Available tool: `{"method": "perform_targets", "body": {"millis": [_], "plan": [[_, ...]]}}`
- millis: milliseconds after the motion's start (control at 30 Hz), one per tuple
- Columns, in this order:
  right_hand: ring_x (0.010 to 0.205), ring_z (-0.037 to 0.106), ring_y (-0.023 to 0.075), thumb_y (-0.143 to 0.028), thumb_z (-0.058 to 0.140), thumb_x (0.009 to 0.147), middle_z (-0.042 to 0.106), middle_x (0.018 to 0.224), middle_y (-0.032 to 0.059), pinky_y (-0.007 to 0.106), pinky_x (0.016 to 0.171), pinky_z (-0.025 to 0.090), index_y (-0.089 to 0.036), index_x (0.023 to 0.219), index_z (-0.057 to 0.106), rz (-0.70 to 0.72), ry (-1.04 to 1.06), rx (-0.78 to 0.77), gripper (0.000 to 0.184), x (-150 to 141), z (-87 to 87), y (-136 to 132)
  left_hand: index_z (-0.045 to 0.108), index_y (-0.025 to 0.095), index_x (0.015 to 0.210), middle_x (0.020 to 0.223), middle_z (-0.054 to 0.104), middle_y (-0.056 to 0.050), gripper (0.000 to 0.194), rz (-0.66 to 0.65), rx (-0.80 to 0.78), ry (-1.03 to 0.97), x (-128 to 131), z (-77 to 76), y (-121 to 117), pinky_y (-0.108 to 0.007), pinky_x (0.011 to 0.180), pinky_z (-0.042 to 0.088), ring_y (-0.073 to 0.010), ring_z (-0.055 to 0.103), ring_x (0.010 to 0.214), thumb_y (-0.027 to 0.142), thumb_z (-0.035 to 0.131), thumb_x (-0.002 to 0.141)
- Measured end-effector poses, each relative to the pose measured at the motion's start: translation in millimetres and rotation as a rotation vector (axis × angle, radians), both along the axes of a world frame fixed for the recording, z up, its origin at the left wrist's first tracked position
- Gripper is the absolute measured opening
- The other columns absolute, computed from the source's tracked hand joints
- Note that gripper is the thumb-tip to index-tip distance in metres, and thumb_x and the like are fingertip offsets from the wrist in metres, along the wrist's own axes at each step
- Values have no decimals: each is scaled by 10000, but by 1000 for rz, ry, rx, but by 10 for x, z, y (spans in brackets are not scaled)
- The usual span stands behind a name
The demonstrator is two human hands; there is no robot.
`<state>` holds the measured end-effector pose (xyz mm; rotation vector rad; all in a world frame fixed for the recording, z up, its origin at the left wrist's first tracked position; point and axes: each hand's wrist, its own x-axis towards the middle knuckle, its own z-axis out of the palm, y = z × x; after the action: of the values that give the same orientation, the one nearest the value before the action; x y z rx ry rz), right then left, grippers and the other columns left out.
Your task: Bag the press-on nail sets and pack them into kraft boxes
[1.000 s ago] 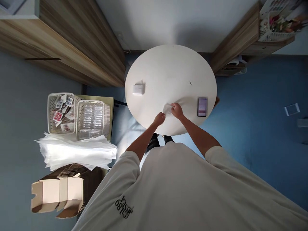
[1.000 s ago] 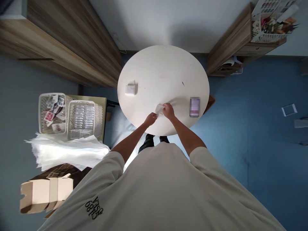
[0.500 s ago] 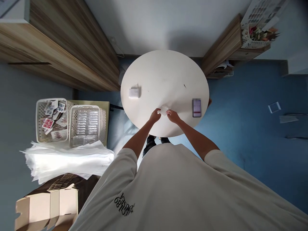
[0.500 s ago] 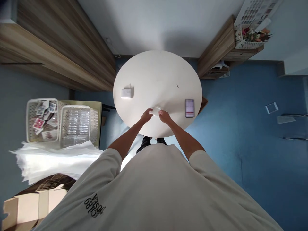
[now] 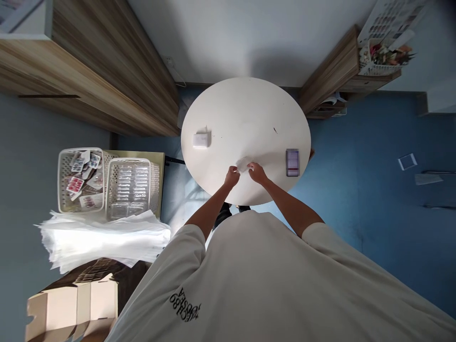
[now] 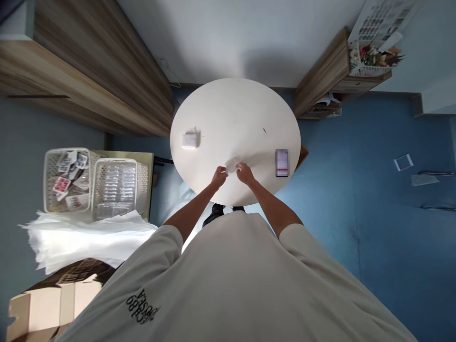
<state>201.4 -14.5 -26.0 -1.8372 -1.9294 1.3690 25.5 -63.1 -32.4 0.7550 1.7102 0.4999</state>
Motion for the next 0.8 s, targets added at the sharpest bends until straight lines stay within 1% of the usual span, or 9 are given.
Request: {"method": "perform_targets", "body": {"millis": [100, 200, 300, 367, 467, 600, 700, 800], "plan": [[1250, 669, 263, -150, 492, 916, 707, 1355, 128, 411, 1112, 537, -188, 1203, 698, -14, -3, -28, 355, 2, -2, -40, 567, 246, 1276, 1485, 640, -96, 496, 35, 49, -16, -68, -74, 55, -342, 980, 541, -221, 655, 1299, 81, 601, 810], [1255, 677, 268, -143, 500, 930, 714, 1353, 134, 407, 1115, 536, -183, 1204, 700, -39, 11, -57, 342, -23, -10, -63, 581, 233, 1255, 1442, 659, -111, 492, 72, 56, -16, -116, -145, 56, -368, 998, 540, -240, 662, 1284, 70, 617, 792], [1241, 685, 265, -146, 507, 940, 723, 1344, 124, 403, 1102, 544, -193, 1234, 694, -56, 40, -71, 352, -61, -24, -77, 591, 231, 1263, 1407, 674, -108, 505, 79, 73, -46, -134, -158, 31, -368, 1006, 544, -237, 664, 1273, 69, 645, 788], [1220, 686, 262, -160, 516, 946, 711, 1353, 130, 401, 1083, 553, -194, 1265, 689, -58, 39, -41, 365, -85, -29, -73, 593, 229, 1290, 1403, 671, -113, 526, 69, 99, -57, -143, -119, 28, -368, 1002, 552, -237, 668, 1263, 72, 669, 794], [1163, 689, 258, -212, 523, 975, 703, 1332, 145, 403, 1066, 553, -184, 1304, 689, -39, 20, 23, 370, -110, -21, -38, 603, 218, 1330, 1395, 666, -130, 528, 57, 143, -20, -167, -7, 65, -361, 986, 565, -237, 678, 1238, 96, 699, 825], [1109, 691, 238, -253, 500, 1031, 726, 1278, 130, 381, 1074, 530, -189, 1270, 730, 10, -6, 60, 337, -134, 9, 37, 660, 177, 1326, 1358, 690, -150, 418, 62, 146, 54, -201, 127, 157, -353, 970, 572, -232, 701, 1166, 191, 706, 911], [1109, 689, 231, -254, 501, 1054, 731, 1267, 126, 352, 1052, 521, -191, 1254, 744, 43, -35, 60, 321, -147, 39, 84, 712, 161, 1287, 1329, 721, -148, 337, 52, 136, 85, -213, 154, 214, -340, 986, 561, -225, 709, 1150, 234, 690, 959], [1097, 681, 234, -256, 502, 1068, 735, 1238, 135, 343, 1027, 508, -181, 1252, 740, 87, -67, 80, 310, -156, 75, 129, 740, 164, 1266, 1302, 747, -136, 309, 57, 121, 102, -217, 141, 253, -326, 993, 552, -217, 719, 1135, 241, 691, 971]]}}
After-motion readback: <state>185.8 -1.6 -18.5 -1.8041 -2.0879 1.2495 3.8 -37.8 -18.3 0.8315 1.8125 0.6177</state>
